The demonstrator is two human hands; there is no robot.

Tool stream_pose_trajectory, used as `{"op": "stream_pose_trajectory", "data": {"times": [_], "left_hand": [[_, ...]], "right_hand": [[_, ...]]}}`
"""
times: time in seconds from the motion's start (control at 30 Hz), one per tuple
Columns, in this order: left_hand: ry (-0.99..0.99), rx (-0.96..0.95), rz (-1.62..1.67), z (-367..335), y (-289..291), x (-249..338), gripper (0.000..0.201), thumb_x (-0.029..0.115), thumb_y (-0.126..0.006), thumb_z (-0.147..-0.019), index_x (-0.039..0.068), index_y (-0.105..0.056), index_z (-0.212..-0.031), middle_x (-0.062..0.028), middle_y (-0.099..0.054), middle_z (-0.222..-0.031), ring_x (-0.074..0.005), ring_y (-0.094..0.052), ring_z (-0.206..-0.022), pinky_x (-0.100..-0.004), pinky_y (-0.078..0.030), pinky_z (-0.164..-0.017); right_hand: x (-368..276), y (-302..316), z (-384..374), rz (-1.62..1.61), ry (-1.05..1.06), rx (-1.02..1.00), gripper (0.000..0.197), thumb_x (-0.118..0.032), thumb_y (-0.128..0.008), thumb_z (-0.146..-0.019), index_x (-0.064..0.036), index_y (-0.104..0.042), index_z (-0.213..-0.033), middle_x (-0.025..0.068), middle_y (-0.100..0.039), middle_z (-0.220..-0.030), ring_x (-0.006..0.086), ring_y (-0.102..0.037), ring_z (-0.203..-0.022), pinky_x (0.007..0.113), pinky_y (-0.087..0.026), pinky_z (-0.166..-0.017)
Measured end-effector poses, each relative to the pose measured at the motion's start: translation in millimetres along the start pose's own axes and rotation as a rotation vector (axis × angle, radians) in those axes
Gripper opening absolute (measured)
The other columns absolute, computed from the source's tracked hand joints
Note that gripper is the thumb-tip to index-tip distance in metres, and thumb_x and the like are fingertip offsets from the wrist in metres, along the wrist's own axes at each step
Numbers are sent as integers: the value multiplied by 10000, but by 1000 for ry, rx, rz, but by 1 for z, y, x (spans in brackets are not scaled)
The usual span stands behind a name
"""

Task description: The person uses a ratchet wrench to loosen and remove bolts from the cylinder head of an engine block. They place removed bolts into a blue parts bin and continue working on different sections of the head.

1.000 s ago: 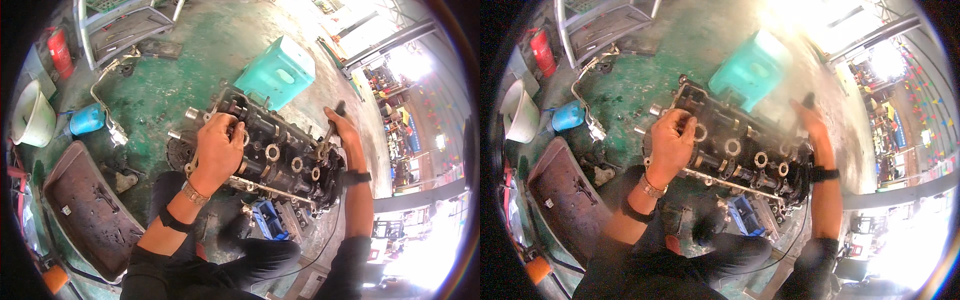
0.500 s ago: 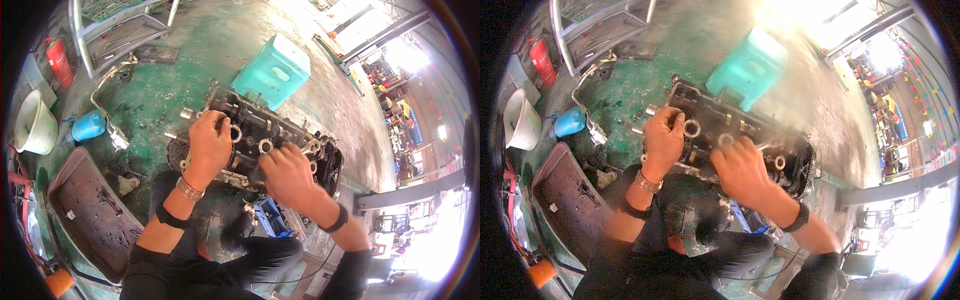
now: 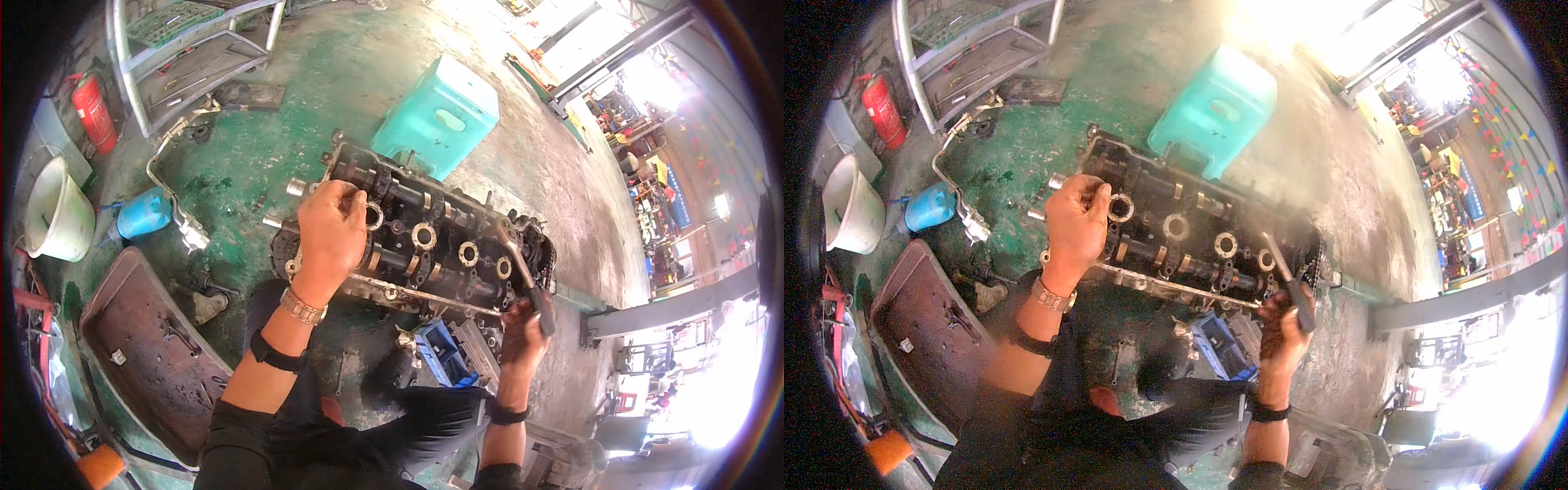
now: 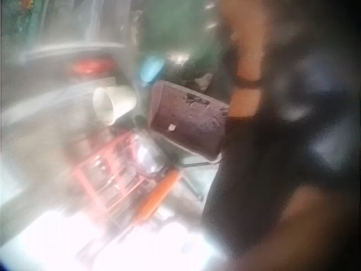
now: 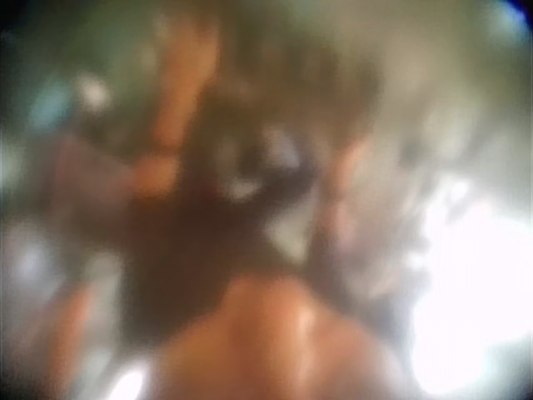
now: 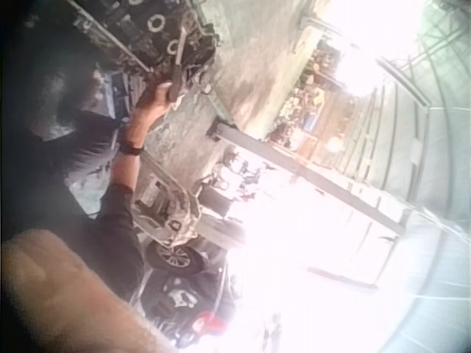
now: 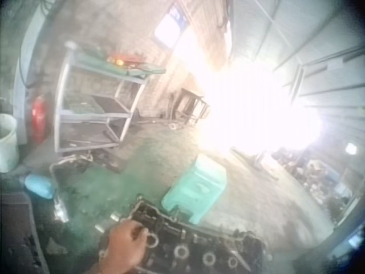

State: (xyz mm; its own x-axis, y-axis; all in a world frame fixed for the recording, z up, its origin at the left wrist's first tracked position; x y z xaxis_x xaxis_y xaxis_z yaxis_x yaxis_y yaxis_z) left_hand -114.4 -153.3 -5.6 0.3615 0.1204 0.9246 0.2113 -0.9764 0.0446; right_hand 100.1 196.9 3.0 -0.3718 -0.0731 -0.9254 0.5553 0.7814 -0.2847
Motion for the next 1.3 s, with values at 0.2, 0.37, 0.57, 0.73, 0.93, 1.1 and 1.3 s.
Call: {"op": "stream_pose_trajectory", "data": {"times": [0.2, 0.37, 0.57, 0.73, 0.93, 1.1, 1.3], "left_hand": [[-14, 5, -6, 0, 2, 3, 127, 71, -676, -880, -51, -644, -887, -106, -649, -756, -134, -583, -623, -282, -471, -589], [-37, 24, 41, -1, 5, 9, 132, 76, -680, -875, -50, -644, -890, -117, -638, -773, -147, -584, -641, -289, -473, -594], [16, -1, 108, -1, 4, 6, 122, 65, -670, -880, -52, -635, -885, -128, -632, -796, -169, -591, -667, -302, -473, -609], [21, -10, 59, -2, 3, 5, 113, 57, -662, -882, -53, -635, -888, -136, -633, -807, -199, -598, -666, -313, -477, -619], [-18, 18, 36, -3, 8, 8, 109, 59, -662, -877, -47, -640, -885, -147, -643, -814, -215, -611, -675, -328, -482, -628], [-20, 25, 6, -1, 6, 7, 111, 66, -663, -876, -43, -643, -876, -145, -651, -796, -222, -624, -677, -330, -487, -636], [-8, 4, -47, -1, 1, 1, 125, 81, -668, -879, -42, -649, -884, -148, -668, -777, -216, -635, -677, -326, -494, -648]], "right_hand": [[4, 26, -100, 73, -307, 153, 298, -301, -683, -910, -65, -606, -1076, 57, -641, -900, 131, -580, -718, 272, -493, -596], [0, -38, -185, 570, -457, -52, 254, -372, -700, -892, -138, -607, -922, -34, -549, -704, 79, -461, -563, 235, -358, -501], [3, -188, -208, 1233, -43, -468, 437, -370, -729, -849, 24, -632, -1012, 31, -657, -858, 172, -592, -677, 315, -477, -603], [33, -303, -119, 1651, 279, -1062, 363, -188, -702, -785, 55, -626, -1044, 234, -693, -869, 403, -665, -768, 460, -526, -736], [25, -286, 6, 1809, 611, -1239, 298, -51, -621, -710, -35, -579, -1004, 156, -652, -886, 316, -660, -743, 453, -506, -611], [-12, -220, 50, 1570, 730, -1077, 289, -50, -647, -702, -41, -614, -988, 150, -647, -1063, 281, -665, -784, 388, -526, -649], [-47, -143, 44, 1349, 692, -798, 347, 30, -674, -675, -56, -647, -1010, 231, -576, -1252, 338, -678, -982, 406, -551, -813]]}}
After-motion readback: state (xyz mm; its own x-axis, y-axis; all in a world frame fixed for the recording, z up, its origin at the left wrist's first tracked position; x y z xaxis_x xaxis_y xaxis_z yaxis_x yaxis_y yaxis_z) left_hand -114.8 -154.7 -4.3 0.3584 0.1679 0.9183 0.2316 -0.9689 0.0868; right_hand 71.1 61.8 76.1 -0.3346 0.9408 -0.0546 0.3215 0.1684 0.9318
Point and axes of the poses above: each hand's wrist, its own z-axis away from the middle knuckle, its own y-axis out of the back of the hand, x = y × z, the point moved 10 cm from there along -z, towards the middle knuckle
